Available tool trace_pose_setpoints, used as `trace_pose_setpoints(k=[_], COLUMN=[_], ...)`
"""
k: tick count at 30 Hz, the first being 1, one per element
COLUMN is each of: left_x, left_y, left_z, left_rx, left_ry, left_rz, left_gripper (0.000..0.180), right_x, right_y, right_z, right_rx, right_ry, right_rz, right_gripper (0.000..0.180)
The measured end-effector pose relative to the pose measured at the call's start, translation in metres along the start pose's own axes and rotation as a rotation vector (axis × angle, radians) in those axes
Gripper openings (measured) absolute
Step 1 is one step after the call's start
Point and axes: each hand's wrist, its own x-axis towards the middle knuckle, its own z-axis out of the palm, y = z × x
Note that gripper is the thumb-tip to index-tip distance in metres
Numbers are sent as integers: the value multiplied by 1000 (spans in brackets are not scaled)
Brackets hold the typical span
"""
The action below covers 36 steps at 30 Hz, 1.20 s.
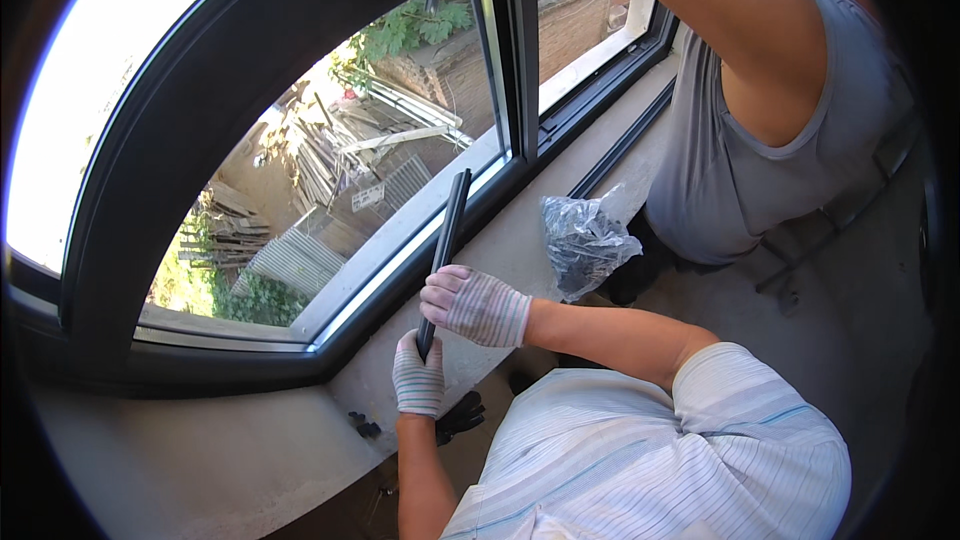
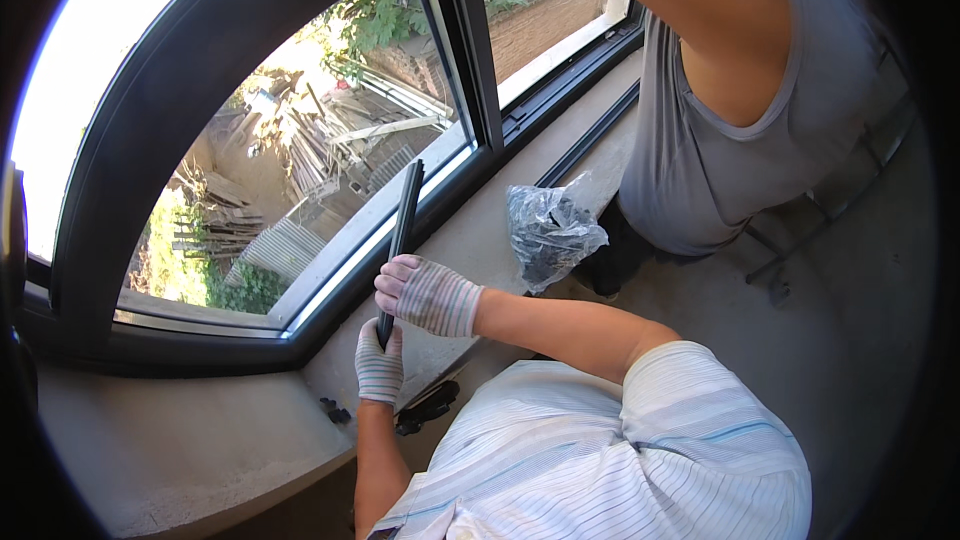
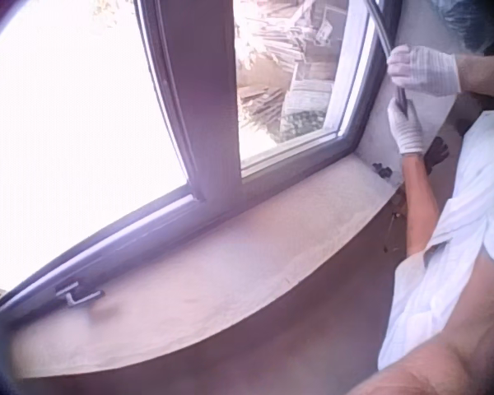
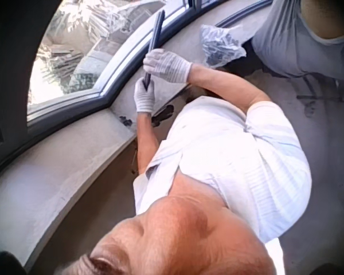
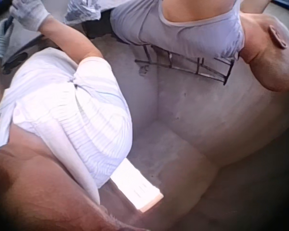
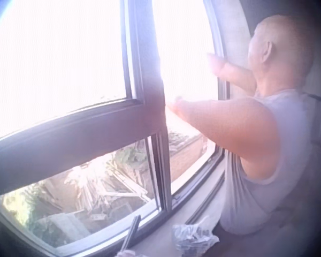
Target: The person installs a black rubber seal into the window frame and then applies sealant along the perimeter using a caulking gun. The person works on the lower and side sections of the window frame while another person assists nearby.
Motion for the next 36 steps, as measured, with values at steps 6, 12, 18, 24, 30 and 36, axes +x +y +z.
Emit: trace_pose_setpoints(k=[6,12,18,24,30,36], left_x=[1,27,86,152,189,211], left_y=[33,74,162,231,280,291], left_z=[19,41,23,8,27,42], left_rx=[-168,-164,-71,-127,-443,-205], left_ry=[125,126,63,121,-50,46], left_rz=[214,358,555,739,487,478], left_gripper=[25,33,36,39,37,30], right_x=[-19,4,22,38,-8,-52], right_y=[3,20,74,121,173,205], right_z=[-46,-75,-109,-134,-130,-105], right_rx=[272,752,603,535,275,171], right_ry=[268,67,-23,203,525,513], right_rz=[697,1004,651,541,699,977], right_gripper=[40,39,36,35,31,32])
